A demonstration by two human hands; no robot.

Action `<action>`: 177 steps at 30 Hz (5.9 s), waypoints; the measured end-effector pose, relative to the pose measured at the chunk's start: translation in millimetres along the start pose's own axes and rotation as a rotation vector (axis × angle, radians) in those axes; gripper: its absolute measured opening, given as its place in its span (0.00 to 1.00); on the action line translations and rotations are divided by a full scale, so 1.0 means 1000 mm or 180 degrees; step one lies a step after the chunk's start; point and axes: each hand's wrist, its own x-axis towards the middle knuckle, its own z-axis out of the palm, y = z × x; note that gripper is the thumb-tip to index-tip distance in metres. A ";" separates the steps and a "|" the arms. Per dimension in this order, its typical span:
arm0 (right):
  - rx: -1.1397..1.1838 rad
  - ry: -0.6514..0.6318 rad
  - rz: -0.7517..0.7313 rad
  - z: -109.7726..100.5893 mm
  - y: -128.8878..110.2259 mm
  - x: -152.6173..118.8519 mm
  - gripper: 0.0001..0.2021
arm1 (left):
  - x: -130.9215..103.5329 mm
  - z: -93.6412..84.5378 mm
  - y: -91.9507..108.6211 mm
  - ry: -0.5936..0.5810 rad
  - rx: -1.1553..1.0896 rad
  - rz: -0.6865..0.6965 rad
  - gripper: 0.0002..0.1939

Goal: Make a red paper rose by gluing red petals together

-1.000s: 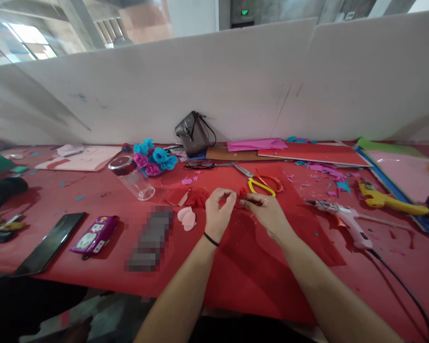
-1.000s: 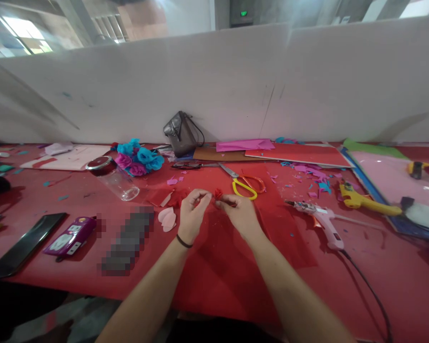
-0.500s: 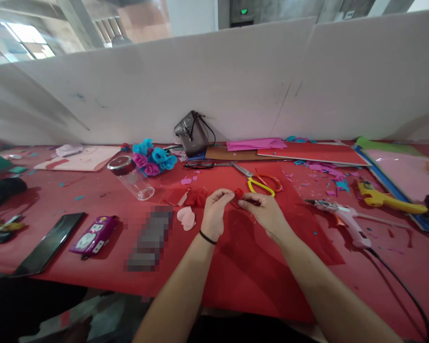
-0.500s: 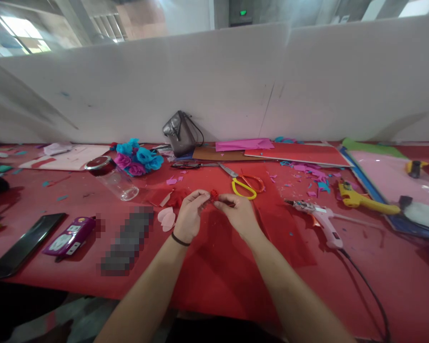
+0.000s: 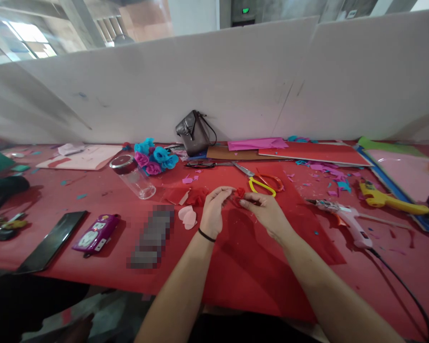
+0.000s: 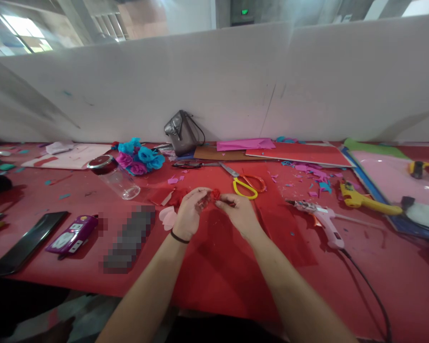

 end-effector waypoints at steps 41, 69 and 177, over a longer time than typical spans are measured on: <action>0.0945 0.0648 0.0043 -0.010 -0.022 0.001 0.08 | 0.001 -0.003 -0.015 -0.0935 -0.0113 -0.0606 0.16; 0.1171 0.0555 0.0458 -0.011 -0.022 0.000 0.07 | -0.001 -0.002 -0.010 -0.0977 -0.0084 -0.0611 0.14; -0.2276 0.1062 -0.3373 -0.001 -0.007 -0.022 0.19 | -0.004 0.006 -0.019 -0.0800 -0.0983 -0.0354 0.11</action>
